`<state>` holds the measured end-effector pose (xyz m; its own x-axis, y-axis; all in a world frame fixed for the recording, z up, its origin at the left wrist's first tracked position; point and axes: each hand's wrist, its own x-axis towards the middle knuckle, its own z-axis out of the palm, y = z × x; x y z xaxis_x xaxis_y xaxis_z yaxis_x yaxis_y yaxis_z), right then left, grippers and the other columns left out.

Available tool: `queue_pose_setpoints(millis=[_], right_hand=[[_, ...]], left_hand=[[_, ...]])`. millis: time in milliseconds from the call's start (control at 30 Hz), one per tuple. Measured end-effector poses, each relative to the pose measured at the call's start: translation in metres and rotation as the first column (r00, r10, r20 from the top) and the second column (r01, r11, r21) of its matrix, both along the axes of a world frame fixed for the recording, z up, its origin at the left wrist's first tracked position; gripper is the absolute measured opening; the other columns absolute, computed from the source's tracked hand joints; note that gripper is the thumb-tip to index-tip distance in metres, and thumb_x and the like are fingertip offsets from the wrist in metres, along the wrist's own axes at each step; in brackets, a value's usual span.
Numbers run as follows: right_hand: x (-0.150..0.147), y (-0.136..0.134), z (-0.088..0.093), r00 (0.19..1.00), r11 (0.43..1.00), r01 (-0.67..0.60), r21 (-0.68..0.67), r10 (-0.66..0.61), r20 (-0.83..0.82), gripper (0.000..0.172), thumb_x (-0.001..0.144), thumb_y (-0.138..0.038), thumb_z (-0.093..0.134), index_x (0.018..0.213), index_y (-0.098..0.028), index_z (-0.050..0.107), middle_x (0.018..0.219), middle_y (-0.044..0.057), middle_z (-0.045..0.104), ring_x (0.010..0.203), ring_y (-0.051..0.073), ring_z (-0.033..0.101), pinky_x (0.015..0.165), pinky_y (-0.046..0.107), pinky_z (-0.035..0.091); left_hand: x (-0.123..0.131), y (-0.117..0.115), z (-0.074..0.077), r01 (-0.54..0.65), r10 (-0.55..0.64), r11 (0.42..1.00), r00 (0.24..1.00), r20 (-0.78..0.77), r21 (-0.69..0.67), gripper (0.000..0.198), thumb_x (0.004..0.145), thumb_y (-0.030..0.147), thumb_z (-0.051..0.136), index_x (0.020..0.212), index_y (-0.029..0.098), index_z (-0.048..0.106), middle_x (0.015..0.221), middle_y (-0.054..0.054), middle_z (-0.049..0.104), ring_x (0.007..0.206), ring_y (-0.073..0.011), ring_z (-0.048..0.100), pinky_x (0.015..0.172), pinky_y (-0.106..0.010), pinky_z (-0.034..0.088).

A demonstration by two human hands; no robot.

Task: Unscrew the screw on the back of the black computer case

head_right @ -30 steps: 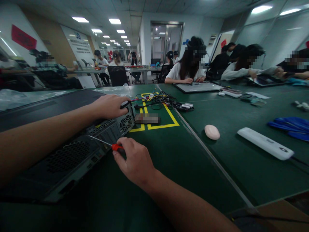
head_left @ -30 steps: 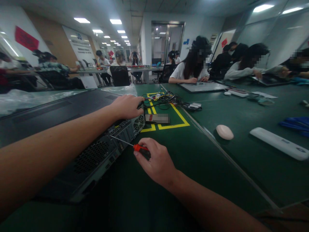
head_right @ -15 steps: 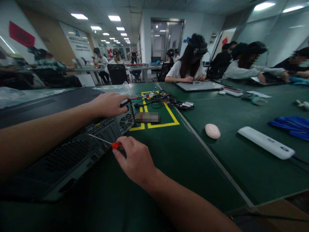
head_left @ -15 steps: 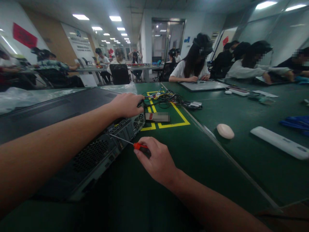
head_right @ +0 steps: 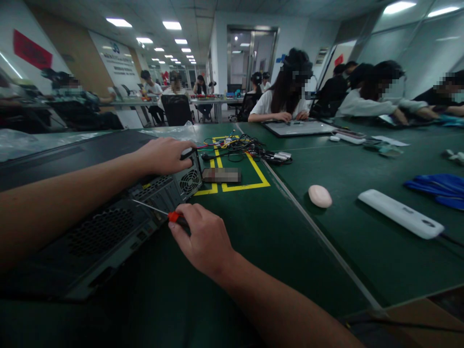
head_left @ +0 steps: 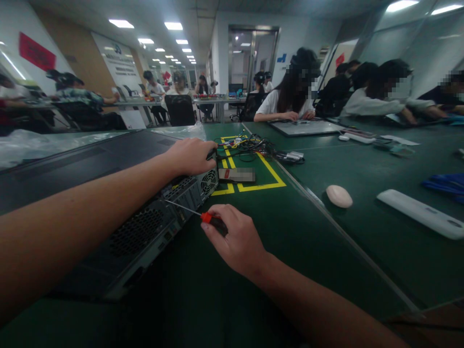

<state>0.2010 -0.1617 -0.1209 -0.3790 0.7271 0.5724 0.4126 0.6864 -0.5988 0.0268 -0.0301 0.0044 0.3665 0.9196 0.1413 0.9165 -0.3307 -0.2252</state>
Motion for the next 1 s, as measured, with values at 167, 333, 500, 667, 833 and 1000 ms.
queue_pose_setpoints(millis=[167, 333, 500, 667, 833, 1000], right_hand=[[-0.0003, -0.0002, 0.0008, 1.000, 1.000, 0.001, 0.002, -0.001, -0.003, 0.014, 0.108, -0.030, 0.062, 0.114, -0.019, 0.070, 0.103, 0.007, 0.074, 0.090, 0.021, 0.071, 0.079, 0.034, 0.056], [0.0004, -0.0002, 0.0010, 1.000, 0.999, 0.020, 0.036, -0.020, 0.003, 0.020, 0.109, -0.033, 0.063, 0.114, -0.017, 0.073, 0.099, 0.007, 0.074, 0.084, 0.021, 0.068, 0.077, 0.034, 0.053], [0.0003, -0.0007, 0.0018, 0.999, 0.999, 0.025, 0.043, -0.026, 0.025, 0.026, 0.111, -0.036, 0.059, 0.113, -0.015, 0.075, 0.098, 0.008, 0.074, 0.086, 0.021, 0.069, 0.077, 0.035, 0.052], [-0.0001, -0.0005, 0.0017, 1.000, 1.000, 0.005, 0.014, -0.005, 0.007, 0.027, 0.110, -0.037, 0.061, 0.121, -0.015, 0.072, 0.106, 0.010, 0.077, 0.092, 0.023, 0.073, 0.081, 0.036, 0.056], [-0.0010, 0.0011, -0.0021, 1.000, 1.000, 0.011, -0.015, -0.011, -0.006, 0.028, 0.101, -0.033, 0.072, 0.125, -0.018, 0.066, 0.111, 0.009, 0.078, 0.095, 0.024, 0.075, 0.085, 0.038, 0.059], [-0.0018, 0.0029, -0.0049, 1.000, 1.000, 0.002, 0.008, -0.002, -0.009, 0.012, 0.104, -0.025, 0.068, 0.115, -0.022, 0.064, 0.108, 0.008, 0.078, 0.094, 0.023, 0.076, 0.084, 0.036, 0.059]], left_hand=[[0.0004, 0.0001, 0.0002, -0.005, 0.005, 1.000, 1.000, 0.005, -0.005, 0.067, 0.097, 0.044, 0.051, 0.160, 0.022, 0.059, 0.135, -0.021, 0.077, 0.118, -0.0435, 0.074, 0.095, -0.053, 0.056], [-0.0005, 0.0023, -0.0011, -0.010, 0.010, 1.000, 1.000, -0.008, -0.003, 0.066, 0.098, 0.044, 0.052, 0.160, 0.022, 0.059, 0.133, -0.020, 0.077, 0.117, -0.0423, 0.074, 0.095, -0.052, 0.055], [-0.0003, 0.0016, -0.0014, -0.016, 0.016, 1.000, 0.999, 0.027, -0.010, 0.066, 0.097, 0.043, 0.056, 0.160, 0.023, 0.060, 0.134, -0.020, 0.077, 0.117, -0.0430, 0.073, 0.095, -0.052, 0.054], [0.0013, -0.0011, 0.0003, -0.021, 0.021, 1.000, 1.000, 0.014, -0.009, 0.064, 0.098, 0.042, 0.054, 0.159, 0.022, 0.060, 0.132, -0.020, 0.078, 0.116, -0.0428, 0.074, 0.093, -0.051, 0.055], [0.0007, 0.0002, -0.0003, -0.012, 0.012, 1.000, 1.000, 0.003, -0.001, 0.065, 0.099, 0.043, 0.054, 0.160, 0.022, 0.059, 0.133, -0.020, 0.078, 0.116, -0.0413, 0.074, 0.093, -0.050, 0.056], [-0.0006, 0.0015, -0.0016, -0.007, 0.007, 1.000, 1.000, 0.007, 0.003, 0.066, 0.098, 0.043, 0.055, 0.160, 0.021, 0.060, 0.133, -0.021, 0.077, 0.117, -0.0424, 0.074, 0.093, -0.051, 0.056]])
